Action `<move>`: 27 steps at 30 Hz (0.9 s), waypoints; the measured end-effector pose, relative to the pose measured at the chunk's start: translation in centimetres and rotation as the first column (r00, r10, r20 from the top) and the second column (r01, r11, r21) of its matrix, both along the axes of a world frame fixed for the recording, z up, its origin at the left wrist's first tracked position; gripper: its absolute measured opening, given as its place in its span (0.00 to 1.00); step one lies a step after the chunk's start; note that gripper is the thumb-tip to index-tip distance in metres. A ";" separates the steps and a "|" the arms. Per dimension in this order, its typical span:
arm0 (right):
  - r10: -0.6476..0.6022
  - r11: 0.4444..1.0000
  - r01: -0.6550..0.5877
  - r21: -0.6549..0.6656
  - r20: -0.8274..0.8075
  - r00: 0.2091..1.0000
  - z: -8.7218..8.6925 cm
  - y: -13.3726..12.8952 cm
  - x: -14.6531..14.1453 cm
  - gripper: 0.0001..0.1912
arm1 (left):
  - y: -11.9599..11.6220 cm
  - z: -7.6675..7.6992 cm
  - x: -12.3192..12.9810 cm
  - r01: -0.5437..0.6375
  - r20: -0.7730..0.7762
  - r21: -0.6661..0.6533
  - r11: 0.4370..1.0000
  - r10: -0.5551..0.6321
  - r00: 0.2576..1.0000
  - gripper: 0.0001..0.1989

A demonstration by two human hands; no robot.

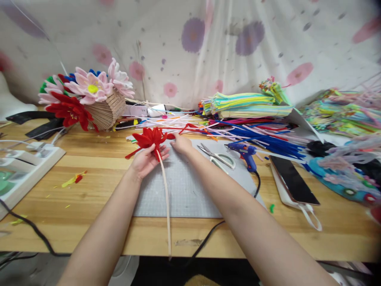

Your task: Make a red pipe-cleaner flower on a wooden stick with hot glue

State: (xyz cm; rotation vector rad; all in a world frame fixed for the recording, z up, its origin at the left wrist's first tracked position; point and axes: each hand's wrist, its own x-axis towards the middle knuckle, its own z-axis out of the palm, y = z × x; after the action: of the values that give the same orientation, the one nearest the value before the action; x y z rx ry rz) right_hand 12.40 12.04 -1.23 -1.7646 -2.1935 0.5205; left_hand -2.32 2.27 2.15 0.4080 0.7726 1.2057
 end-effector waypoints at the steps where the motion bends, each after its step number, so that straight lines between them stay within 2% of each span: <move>1: 0.000 1.000 0.000 0.005 0.013 1.000 0.0 0.2 -0.2 0.22 | -0.1 0.0 0.1 0.004 -0.001 0.006 1.000 -0.004 1.000 0.10; 5: -0.051 0.997 0.048 0.066 0.041 0.998 -0.1 0.2 -0.8 0.17 | -0.2 0.1 0.1 -0.010 0.001 -0.012 1.000 0.010 1.000 0.11; 8: -0.098 0.988 0.098 0.123 -0.006 0.995 -0.2 -0.1 -1.0 0.14 | -0.1 0.1 0.0 0.027 0.057 -0.033 0.999 -0.025 0.998 0.11; 11: -0.232 0.950 0.263 0.171 -0.181 0.956 0.1 -0.2 -0.5 0.13 | 0.0 0.0 -0.2 0.093 0.148 -0.029 0.995 -0.087 0.985 0.11; 13: -0.297 0.923 0.366 0.120 -0.385 0.874 0.5 -0.5 0.2 0.11 | 0.1 -0.1 -0.3 0.106 0.173 -0.014 0.994 -0.102 0.980 0.12; 14: -0.304 0.922 0.384 0.059 -0.507 0.807 0.8 -0.9 0.7 0.10 | 0.1 -0.1 -0.3 0.106 0.178 -0.009 0.994 -0.103 0.979 0.11; 17: -0.254 0.956 0.261 -0.132 -0.817 0.517 2.0 -2.8 2.7 0.11 | 0.0 -0.2 -0.2 0.095 0.194 -0.005 0.995 -0.092 0.977 0.10; 19: -0.196 0.979 0.135 -0.155 -0.906 0.374 2.8 -4.7 4.3 0.14 | -0.1 -0.2 0.0 0.096 0.229 -0.010 0.995 -0.091 0.969 0.10; 21: -0.144 0.989 0.013 -0.147 -0.940 0.309 3.6 -6.7 5.7 0.13 | -0.3 -0.1 0.4 0.114 0.279 -0.022 0.993 -0.103 0.955 0.10; 24: -0.155 0.971 -0.146 -0.189 -0.964 0.218 4.3 -8.5 7.2 0.11 | -0.6 0.0 1.1 0.145 0.325 -0.052 0.988 -0.120 0.938 0.10; 27: -0.192 0.952 -0.215 -0.218 -0.972 0.136 4.0 -9.0 7.7 0.11 | -1.0 -0.2 1.7 0.167 0.293 -0.063 0.984 -0.142 0.946 0.12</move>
State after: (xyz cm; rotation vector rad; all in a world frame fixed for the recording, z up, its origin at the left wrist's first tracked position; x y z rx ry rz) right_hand 20.14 3.08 2.80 -0.8385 -1.0741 1.5748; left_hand -0.58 1.31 1.95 0.2102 0.5290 1.0511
